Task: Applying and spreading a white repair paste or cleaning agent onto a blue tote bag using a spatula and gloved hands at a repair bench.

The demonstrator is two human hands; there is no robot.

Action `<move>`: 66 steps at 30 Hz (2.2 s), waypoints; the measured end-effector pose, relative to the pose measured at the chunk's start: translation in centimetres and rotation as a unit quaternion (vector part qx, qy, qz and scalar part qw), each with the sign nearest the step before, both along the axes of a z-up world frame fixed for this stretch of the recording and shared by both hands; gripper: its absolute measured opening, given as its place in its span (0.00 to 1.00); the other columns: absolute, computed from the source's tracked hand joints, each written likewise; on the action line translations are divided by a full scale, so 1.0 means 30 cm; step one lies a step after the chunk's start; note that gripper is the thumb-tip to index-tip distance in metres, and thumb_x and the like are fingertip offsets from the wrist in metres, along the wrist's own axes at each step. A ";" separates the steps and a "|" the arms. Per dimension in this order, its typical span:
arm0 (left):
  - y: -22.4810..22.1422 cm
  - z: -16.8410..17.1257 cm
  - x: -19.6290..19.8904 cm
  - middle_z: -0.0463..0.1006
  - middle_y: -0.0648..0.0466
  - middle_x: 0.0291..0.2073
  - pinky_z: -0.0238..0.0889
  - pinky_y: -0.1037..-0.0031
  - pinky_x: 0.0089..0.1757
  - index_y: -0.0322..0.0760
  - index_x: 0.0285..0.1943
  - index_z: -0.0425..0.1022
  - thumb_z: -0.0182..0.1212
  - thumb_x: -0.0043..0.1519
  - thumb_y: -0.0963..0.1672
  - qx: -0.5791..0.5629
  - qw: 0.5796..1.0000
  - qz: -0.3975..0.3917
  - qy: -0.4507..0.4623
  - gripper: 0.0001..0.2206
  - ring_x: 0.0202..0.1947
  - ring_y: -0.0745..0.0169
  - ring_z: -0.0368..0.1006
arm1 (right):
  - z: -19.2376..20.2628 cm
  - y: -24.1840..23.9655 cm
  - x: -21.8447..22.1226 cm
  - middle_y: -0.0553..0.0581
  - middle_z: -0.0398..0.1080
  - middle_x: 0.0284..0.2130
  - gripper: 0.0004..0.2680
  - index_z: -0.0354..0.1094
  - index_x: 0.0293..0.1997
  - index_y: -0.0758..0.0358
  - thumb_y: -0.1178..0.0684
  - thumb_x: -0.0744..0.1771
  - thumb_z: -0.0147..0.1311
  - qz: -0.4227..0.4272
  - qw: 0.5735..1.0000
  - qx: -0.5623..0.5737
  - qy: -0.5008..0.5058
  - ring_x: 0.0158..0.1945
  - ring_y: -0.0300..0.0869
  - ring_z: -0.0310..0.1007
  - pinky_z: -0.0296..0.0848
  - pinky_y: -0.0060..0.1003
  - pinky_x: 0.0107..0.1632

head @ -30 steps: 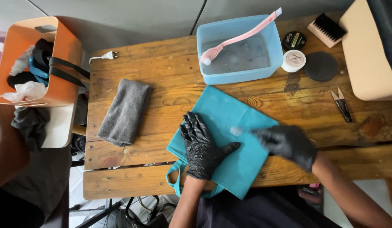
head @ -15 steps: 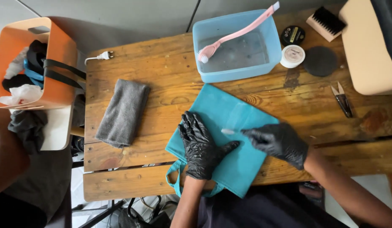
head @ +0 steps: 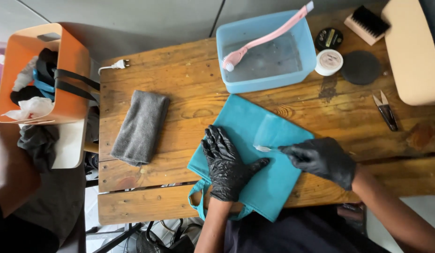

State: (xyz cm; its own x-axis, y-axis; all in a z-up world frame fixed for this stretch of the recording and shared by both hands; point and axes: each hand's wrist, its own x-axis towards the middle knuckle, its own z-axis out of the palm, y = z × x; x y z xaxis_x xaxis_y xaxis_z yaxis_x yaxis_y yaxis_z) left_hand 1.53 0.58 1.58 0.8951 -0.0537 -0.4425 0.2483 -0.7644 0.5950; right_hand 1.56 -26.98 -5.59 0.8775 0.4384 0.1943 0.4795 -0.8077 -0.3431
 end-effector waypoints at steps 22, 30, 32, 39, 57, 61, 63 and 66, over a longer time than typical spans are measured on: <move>-0.012 -0.038 0.011 0.33 0.33 0.79 0.19 0.45 0.69 0.30 0.82 0.28 0.63 0.45 0.70 0.055 0.998 -0.018 -0.032 0.68 0.78 0.30 0.25 | 0.001 -0.065 0.025 0.56 0.83 0.36 0.12 0.81 0.45 0.48 0.48 0.59 0.67 0.012 0.990 0.089 0.104 0.42 0.54 0.82 0.80 0.50 0.42; -0.014 -0.032 0.007 0.28 0.35 0.79 0.15 0.47 0.70 0.32 0.81 0.24 0.65 0.43 0.70 0.059 0.998 -0.011 0.007 0.70 0.78 0.33 0.21 | -0.023 0.005 0.024 0.39 0.82 0.38 0.13 0.79 0.47 0.30 0.35 0.60 0.66 -0.047 0.998 0.011 0.031 0.43 0.36 0.82 0.79 0.34 0.46; -0.011 -0.021 0.013 0.29 0.34 0.79 0.16 0.48 0.70 0.30 0.81 0.26 0.65 0.44 0.70 0.071 0.997 -0.021 0.007 0.69 0.78 0.33 0.21 | -0.028 -0.040 0.090 0.40 0.81 0.39 0.13 0.77 0.52 0.30 0.36 0.63 0.62 -0.083 0.996 -0.007 0.028 0.44 0.38 0.81 0.79 0.36 0.48; -0.005 -0.012 -0.001 0.28 0.35 0.80 0.18 0.44 0.69 0.31 0.82 0.25 0.66 0.44 0.68 0.017 1.000 -0.008 0.002 0.69 0.78 0.30 0.21 | -0.042 -0.066 -0.005 0.49 0.82 0.38 0.14 0.80 0.48 0.39 0.43 0.59 0.68 -0.042 0.996 0.042 0.072 0.42 0.48 0.82 0.81 0.45 0.43; -0.036 -0.123 -0.081 0.31 0.29 0.78 0.23 0.42 0.69 0.26 0.81 0.29 0.50 0.54 0.71 0.119 0.989 -0.033 -0.081 0.61 0.77 0.27 0.26 | 0.039 0.032 -0.033 0.42 0.82 0.35 0.10 0.78 0.50 0.30 0.41 0.64 0.64 -0.168 0.980 0.062 0.083 0.44 0.40 0.81 0.80 0.37 0.46; -0.096 -0.129 -0.122 0.35 0.25 0.76 0.23 0.41 0.68 0.23 0.80 0.33 0.45 0.60 0.69 0.191 0.971 -0.089 -0.113 0.56 0.76 0.24 0.29 | 0.024 0.050 -0.012 0.40 0.80 0.33 0.11 0.74 0.56 0.24 0.37 0.68 0.57 -0.220 0.975 0.000 0.044 0.41 0.38 0.81 0.79 0.35 0.49; -0.113 -0.083 -0.123 0.39 0.29 0.77 0.26 0.38 0.68 0.26 0.80 0.38 0.36 0.60 0.68 0.182 0.957 -0.211 -0.085 0.52 0.78 0.29 0.32 | 0.070 0.075 -0.021 0.48 0.79 0.25 0.09 0.77 0.51 0.31 0.44 0.67 0.61 -0.225 0.971 0.067 0.054 0.36 0.44 0.81 0.79 0.39 0.42; -0.047 -0.130 -0.107 0.42 0.30 0.77 0.32 0.41 0.68 0.29 0.80 0.42 0.54 0.51 0.69 0.128 0.966 -0.178 -0.136 0.58 0.77 0.33 0.38 | 0.099 0.095 -0.043 0.54 0.79 0.23 0.09 0.78 0.49 0.38 0.48 0.65 0.64 -0.221 0.962 0.136 0.084 0.35 0.48 0.81 0.79 0.40 0.38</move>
